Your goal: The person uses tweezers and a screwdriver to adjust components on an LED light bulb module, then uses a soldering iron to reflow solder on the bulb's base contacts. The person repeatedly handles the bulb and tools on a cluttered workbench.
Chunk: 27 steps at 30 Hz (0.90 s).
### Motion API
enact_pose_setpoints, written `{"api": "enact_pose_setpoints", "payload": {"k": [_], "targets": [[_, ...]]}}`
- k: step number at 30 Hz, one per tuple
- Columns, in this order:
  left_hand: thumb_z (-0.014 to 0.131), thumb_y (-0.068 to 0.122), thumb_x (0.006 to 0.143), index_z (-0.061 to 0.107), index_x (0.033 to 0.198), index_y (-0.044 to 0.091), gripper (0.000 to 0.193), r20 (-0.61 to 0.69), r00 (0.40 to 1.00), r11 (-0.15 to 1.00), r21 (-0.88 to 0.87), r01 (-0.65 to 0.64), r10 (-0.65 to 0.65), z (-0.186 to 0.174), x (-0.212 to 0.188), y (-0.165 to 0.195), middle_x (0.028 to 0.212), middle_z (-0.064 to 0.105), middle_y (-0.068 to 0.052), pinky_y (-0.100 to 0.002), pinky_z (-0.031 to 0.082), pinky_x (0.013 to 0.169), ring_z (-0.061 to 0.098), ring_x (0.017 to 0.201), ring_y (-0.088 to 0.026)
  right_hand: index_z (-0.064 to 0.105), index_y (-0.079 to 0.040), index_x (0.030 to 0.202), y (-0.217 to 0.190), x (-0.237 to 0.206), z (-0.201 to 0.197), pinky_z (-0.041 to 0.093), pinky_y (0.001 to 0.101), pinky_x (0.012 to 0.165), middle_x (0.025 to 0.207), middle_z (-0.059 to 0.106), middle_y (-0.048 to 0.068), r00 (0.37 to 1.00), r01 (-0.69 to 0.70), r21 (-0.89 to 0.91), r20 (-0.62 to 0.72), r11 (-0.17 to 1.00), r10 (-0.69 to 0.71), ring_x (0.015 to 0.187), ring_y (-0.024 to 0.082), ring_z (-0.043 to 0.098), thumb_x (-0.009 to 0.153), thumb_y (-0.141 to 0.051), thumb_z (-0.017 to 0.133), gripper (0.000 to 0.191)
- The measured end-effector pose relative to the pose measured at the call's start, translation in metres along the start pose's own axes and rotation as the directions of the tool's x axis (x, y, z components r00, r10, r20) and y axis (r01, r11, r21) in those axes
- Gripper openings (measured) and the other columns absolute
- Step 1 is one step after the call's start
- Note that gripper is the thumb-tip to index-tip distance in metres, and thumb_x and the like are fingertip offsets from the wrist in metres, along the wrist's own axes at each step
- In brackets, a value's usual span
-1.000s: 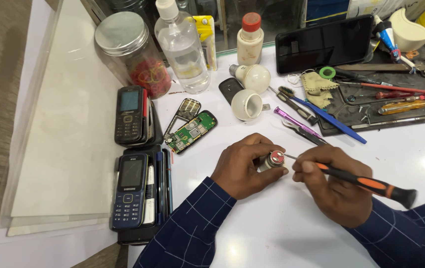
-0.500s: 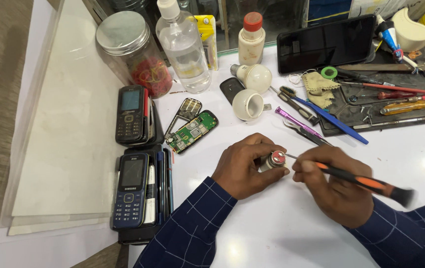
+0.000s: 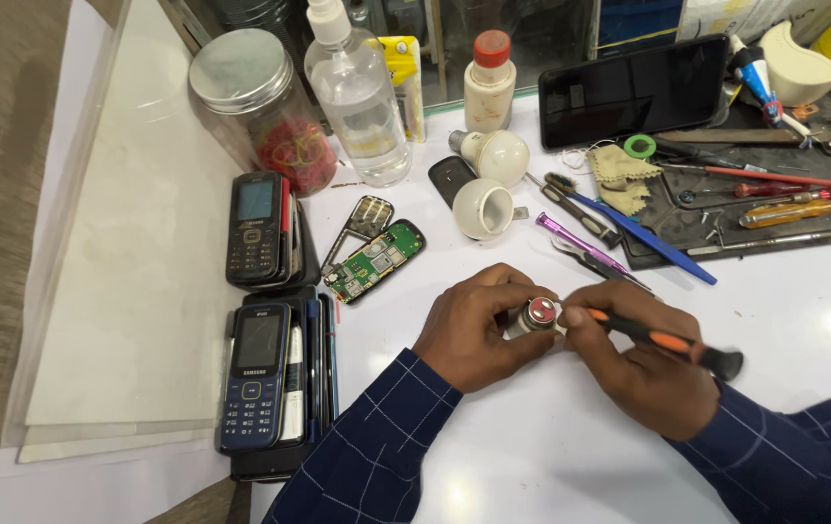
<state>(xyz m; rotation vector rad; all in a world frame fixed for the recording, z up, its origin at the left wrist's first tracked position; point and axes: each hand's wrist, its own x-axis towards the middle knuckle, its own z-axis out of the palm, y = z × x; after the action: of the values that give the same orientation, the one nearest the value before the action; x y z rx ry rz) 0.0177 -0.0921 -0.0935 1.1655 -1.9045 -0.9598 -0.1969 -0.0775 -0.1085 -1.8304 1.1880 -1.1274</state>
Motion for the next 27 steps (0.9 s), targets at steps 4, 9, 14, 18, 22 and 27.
{"api": "enact_pose_setpoints", "payload": {"k": [4, 9, 14, 18, 22, 27], "targets": [[0.085, 0.026, 0.079, 0.076, 0.112, 0.011, 0.038, 0.013, 1.0, 1.0, 0.028, 0.01, -0.01, -0.002, -0.001, 0.001, 0.097, 0.07, -0.003, -0.029, 0.052, 0.064, 0.065, 0.073, -0.014, 0.063, 0.002, 0.103, 0.008, -0.002, -0.002, 0.062, 0.0258, 0.069, 0.09, 0.073, 0.011, 0.997, 0.027, 0.125, -0.073, 0.992, -0.018, 0.076, 0.013, 0.074, 0.104, -0.016, 0.056, 0.019], [0.085, 0.028, 0.076, 0.076, 0.113, 0.01, 0.042, -0.008, 1.0, 0.997, 0.07, -0.017, 0.018, 0.001, 0.001, 0.0, 0.099, 0.071, -0.004, -0.031, 0.056, 0.072, 0.069, 0.079, -0.018, 0.058, 0.002, 0.11, 0.02, 0.003, 0.0, 0.057, 0.0232, 0.064, 0.093, 0.071, 0.01, 0.98, 0.131, 0.077, -0.164, 0.988, -0.117, 0.072, 0.01, 0.068, 0.108, -0.015, 0.054, 0.018], [0.09, 0.036, 0.068, 0.066, 0.117, 0.007, 0.061, -0.045, 0.998, 0.989, 0.145, -0.036, 0.043, 0.004, 0.001, -0.005, 0.108, 0.069, -0.009, -0.036, 0.058, 0.081, 0.072, 0.092, -0.025, 0.059, 0.0, 0.115, 0.023, 0.009, 0.002, 0.052, 0.0234, 0.056, 0.088, 0.069, 0.009, 0.982, 0.126, 0.038, -0.148, 0.991, -0.119, 0.063, 0.009, 0.061, 0.106, -0.014, 0.055, 0.017], [0.092, 0.037, 0.065, 0.056, 0.111, 0.006, 0.066, -0.059, 0.995, 0.98, 0.187, -0.067, 0.08, 0.006, 0.001, -0.008, 0.11, 0.066, -0.012, -0.039, 0.056, 0.085, 0.069, 0.102, -0.029, 0.057, -0.002, 0.12, 0.019, 0.012, 0.002, 0.049, 0.0227, 0.053, 0.084, 0.068, 0.006, 0.978, 0.161, -0.023, -0.127, 0.987, -0.163, 0.06, 0.006, 0.058, 0.109, -0.015, 0.052, 0.018], [0.092, 0.036, 0.065, 0.054, 0.106, 0.009, 0.062, -0.042, 0.998, 0.979, 0.202, -0.038, 0.047, 0.006, -0.001, -0.009, 0.105, 0.065, -0.011, -0.04, 0.054, 0.082, 0.068, 0.099, -0.03, 0.059, -0.002, 0.118, 0.016, 0.015, 0.003, 0.042, 0.0234, 0.045, 0.073, 0.066, 0.003, 0.981, 0.124, -0.034, -0.147, 0.992, -0.127, 0.051, 0.006, 0.053, 0.109, -0.019, 0.051, 0.02], [0.092, 0.034, 0.064, 0.056, 0.103, 0.01, 0.058, -0.031, 0.999, 0.982, 0.19, -0.024, 0.03, 0.004, -0.002, -0.005, 0.102, 0.066, -0.01, -0.039, 0.055, 0.081, 0.069, 0.094, -0.029, 0.059, -0.004, 0.117, 0.016, 0.015, 0.001, 0.041, 0.0228, 0.048, 0.069, 0.064, 0.002, 0.972, 0.178, -0.073, -0.145, 0.981, -0.187, 0.052, 0.005, 0.052, 0.111, -0.021, 0.05, 0.02]]}}
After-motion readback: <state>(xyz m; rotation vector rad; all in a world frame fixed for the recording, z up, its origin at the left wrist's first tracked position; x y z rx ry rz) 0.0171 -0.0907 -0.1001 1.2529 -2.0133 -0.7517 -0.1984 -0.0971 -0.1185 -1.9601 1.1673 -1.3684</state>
